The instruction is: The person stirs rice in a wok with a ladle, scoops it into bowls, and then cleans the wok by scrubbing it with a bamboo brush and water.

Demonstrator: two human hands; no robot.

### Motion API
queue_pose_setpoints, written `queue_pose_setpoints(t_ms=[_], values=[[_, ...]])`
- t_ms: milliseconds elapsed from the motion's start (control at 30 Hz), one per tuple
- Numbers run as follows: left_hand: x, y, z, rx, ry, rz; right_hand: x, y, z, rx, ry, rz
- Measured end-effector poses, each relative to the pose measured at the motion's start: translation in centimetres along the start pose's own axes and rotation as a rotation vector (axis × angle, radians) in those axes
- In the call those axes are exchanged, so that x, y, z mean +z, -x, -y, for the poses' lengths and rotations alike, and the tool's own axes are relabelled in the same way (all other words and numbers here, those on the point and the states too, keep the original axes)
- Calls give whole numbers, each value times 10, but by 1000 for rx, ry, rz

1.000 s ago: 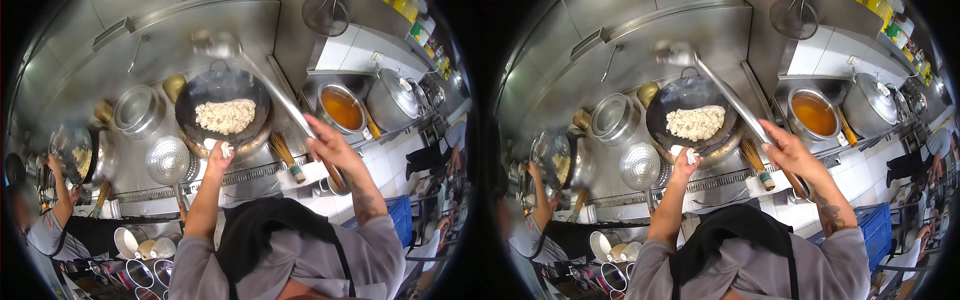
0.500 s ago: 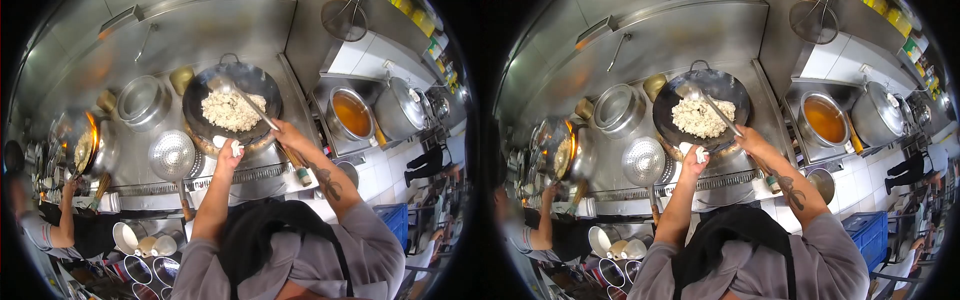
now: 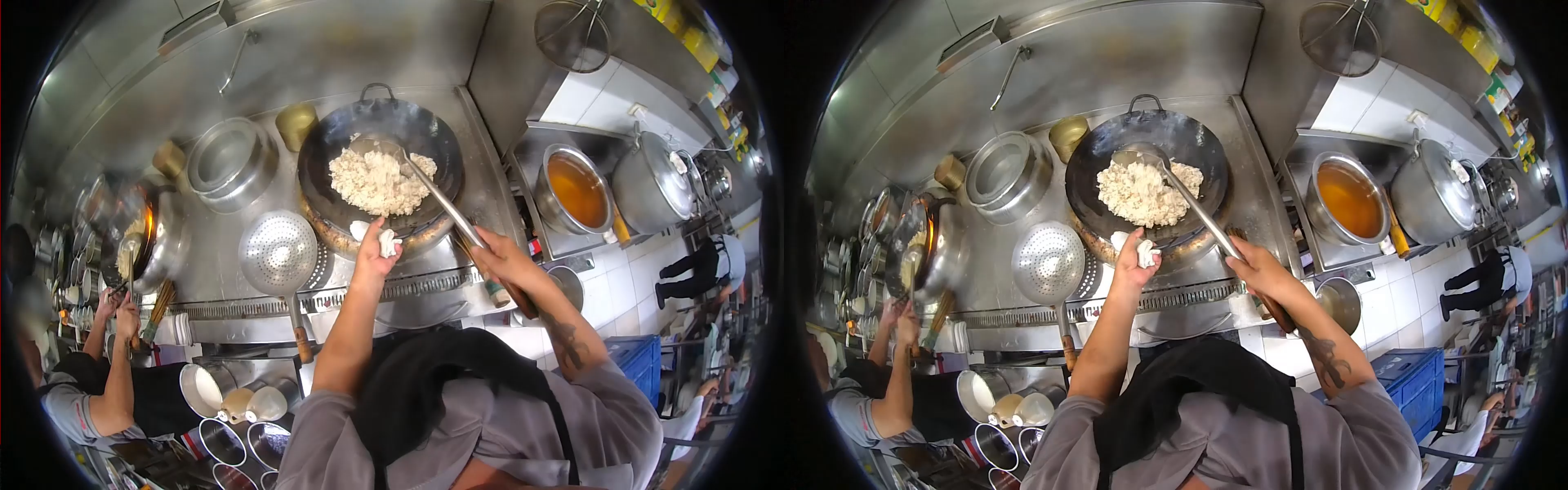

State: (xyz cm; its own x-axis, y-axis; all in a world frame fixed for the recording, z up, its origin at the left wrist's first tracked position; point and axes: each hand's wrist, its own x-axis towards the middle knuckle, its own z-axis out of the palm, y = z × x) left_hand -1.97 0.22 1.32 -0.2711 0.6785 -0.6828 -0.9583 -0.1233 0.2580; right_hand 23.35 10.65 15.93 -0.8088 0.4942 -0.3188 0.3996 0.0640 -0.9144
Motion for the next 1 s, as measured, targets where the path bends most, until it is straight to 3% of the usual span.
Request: queue_pose_setpoints(t_ms=[100, 167, 200, 233, 300, 367, 433, 467, 533, 600, 700, 733, 767, 833, 867, 967, 1000], values=[[-9, -12, -4, 3, -42, 40, 0, 4, 0, -11, 155, -62], [-15, -15, -1, -39, -61, 73, -2, -27, -37, -89, 483, 6], [-13, -15, -3, -35, -88, 69, 0, -53, -69, -476, 739, -203], [-13, -17, -3, -23, -110, 64, 0, -58, -56, -478, 742, -200], [-16, -15, -5, -28, -80, 95, 5, -60, -25, -279, 746, -201], [-9, -13, -5, -26, -104, 41, -1, -23, 0, -275, 738, -223], [-11, -17, -4, -34, -96, 75, -20, 10, -6, -517, 710, -244], [-14, -19, -5, -38, -86, 104, -22, 13, -10, -521, 712, -238], [-12, -17, -6, -19, -75, 56, -24, 20, -22, -193, 905, -94], [-12, -19, -2, -1, -73, 17, -4, -23, -35, 17, 995, -90], [-14, -20, -4, -14, -60, 77, -4, -72, -43, -38, 868, -63], [-14, -19, -6, -13, -66, 87, -10, -76, -45, -159, 828, -159], [-14, -20, -7, -20, -67, 82, -14, -72, -52, -269, 782, -254], [-19, -33, -7, -68, -111, 75, -29, -28, -21, -284, 805, -216], [-18, -26, 4, 45, -40, 52, -36, -6, 3, -316, 823, -172], [21, 72, 27, -13, 74, 102, -64, 41, 38, -332, 805, -118], [30, 92, 29, -39, 84, 87, -73, 50, 51, -249, 815, -38]])
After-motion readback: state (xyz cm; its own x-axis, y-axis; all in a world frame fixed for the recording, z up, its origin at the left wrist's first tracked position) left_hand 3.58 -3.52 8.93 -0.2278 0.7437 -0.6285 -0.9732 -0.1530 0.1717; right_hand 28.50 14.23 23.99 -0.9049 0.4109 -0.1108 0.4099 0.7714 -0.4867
